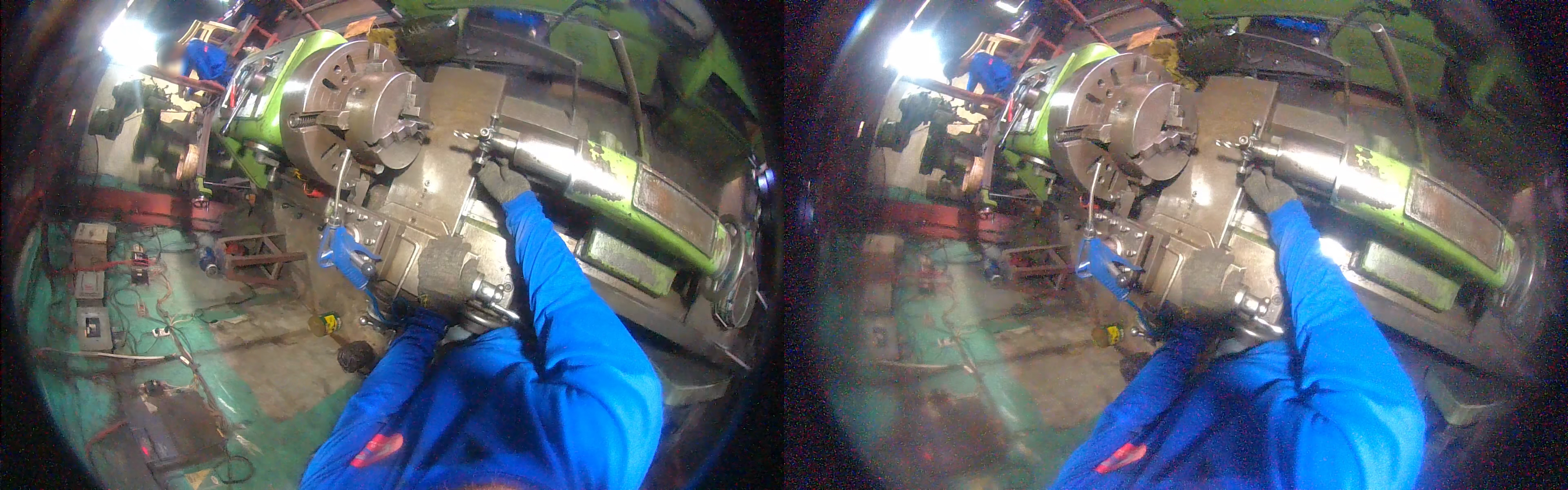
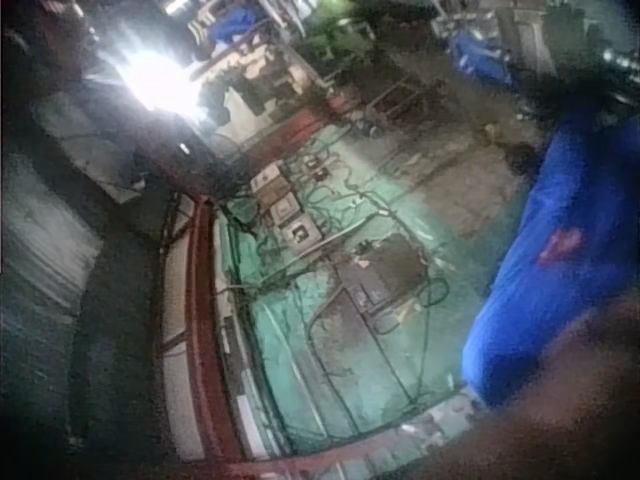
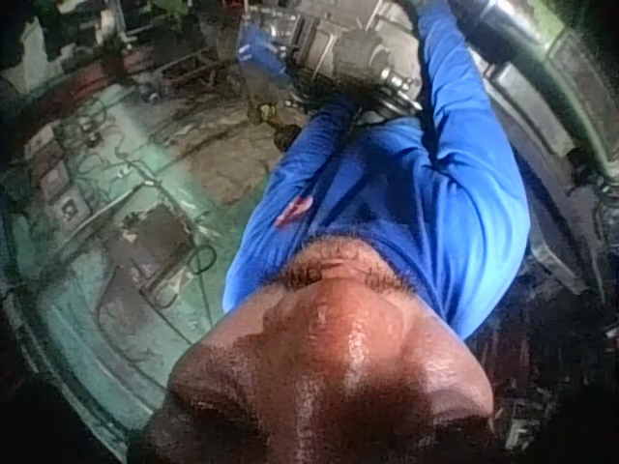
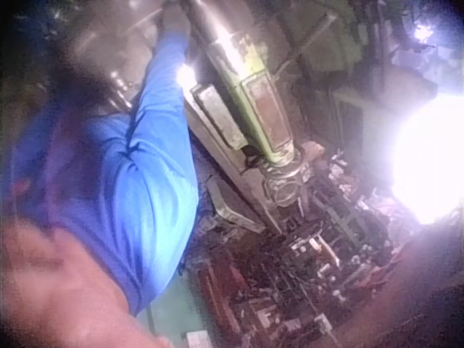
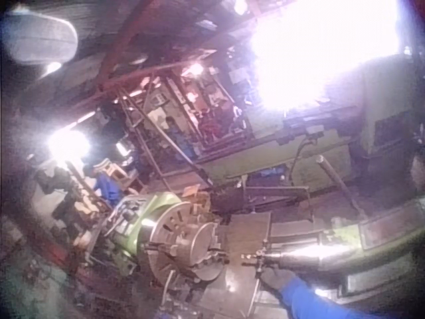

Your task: The person operates a green industrial lathe in a workshop, using a wrench to tighten the chuck and adjusting the tool post. They then use a caliper to measure the rotating metal workpiece and make fine adjustments to the cutting tool position.

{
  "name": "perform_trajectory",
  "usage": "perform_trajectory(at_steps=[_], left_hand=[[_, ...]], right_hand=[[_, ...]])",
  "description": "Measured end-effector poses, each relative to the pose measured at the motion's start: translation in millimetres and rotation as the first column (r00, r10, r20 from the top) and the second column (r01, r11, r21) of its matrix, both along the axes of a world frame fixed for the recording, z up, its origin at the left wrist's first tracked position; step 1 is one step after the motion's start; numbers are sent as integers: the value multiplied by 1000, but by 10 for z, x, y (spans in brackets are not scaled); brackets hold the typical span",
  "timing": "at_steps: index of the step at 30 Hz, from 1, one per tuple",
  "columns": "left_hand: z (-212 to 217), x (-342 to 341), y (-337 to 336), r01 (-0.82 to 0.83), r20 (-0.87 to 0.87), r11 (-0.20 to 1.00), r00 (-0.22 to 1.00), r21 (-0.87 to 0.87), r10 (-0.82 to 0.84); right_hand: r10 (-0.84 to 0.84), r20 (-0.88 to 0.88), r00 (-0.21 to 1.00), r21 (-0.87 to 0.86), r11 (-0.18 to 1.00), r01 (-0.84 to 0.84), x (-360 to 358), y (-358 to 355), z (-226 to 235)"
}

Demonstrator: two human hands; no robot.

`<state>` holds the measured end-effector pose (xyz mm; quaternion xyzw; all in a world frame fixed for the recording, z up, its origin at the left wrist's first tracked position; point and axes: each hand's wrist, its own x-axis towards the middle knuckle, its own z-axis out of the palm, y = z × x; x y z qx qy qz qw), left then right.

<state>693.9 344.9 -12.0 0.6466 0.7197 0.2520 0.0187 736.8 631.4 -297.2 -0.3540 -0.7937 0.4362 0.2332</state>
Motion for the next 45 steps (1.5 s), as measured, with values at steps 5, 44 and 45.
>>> perform_trajectory(at_steps=[5,44,45], left_hand=[[-180,8,-58,-122,55,988,992,93,117],[-523,-440,2088,-473,939,878,330,74,98],[-460,-415,2075,-479,960,877,260,39,99]], right_hand=[[103,357,928,-215,976,-25,223,-448,1944],[-27,177,984,-286,955,77,338,-316,1124],[-97,188,977,-320,935,154,321,-326,1012]])
